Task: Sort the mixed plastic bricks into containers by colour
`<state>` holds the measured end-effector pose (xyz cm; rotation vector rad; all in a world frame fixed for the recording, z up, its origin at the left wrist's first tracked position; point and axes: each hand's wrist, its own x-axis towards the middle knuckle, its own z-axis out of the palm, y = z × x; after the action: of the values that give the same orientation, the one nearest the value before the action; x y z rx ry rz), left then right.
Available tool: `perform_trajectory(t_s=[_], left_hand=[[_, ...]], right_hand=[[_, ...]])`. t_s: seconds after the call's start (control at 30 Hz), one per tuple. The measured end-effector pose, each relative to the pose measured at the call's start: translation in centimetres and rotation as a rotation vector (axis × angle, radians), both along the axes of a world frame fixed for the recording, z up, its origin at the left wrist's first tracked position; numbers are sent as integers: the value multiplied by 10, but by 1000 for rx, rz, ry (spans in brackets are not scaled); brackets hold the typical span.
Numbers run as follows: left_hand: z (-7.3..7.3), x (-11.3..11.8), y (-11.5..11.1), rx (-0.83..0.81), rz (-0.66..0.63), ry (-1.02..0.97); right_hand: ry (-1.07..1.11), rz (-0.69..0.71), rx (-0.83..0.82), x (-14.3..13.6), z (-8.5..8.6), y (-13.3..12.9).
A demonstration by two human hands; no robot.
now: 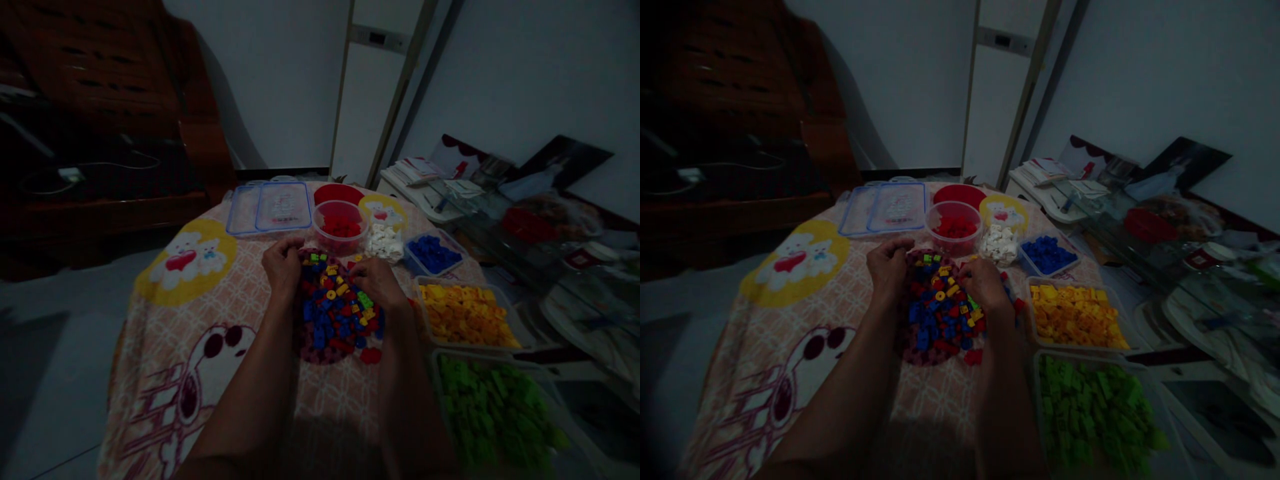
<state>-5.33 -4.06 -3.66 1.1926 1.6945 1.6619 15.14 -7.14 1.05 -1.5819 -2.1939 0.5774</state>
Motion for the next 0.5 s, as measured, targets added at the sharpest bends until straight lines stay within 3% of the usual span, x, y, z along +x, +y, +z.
perform_trajectory(t_s=[0.17, 0.33, 0.5], left_hand=[[-1, 0, 0, -3, -7, -6], [-1, -1, 1, -32, 3, 23], [-3, -3, 3, -21, 9, 26]], right_hand=[[65, 137, 90, -26, 2, -4], [-39, 353, 73, -61, -10, -9], [-161, 267, 47, -53, -16, -5]])
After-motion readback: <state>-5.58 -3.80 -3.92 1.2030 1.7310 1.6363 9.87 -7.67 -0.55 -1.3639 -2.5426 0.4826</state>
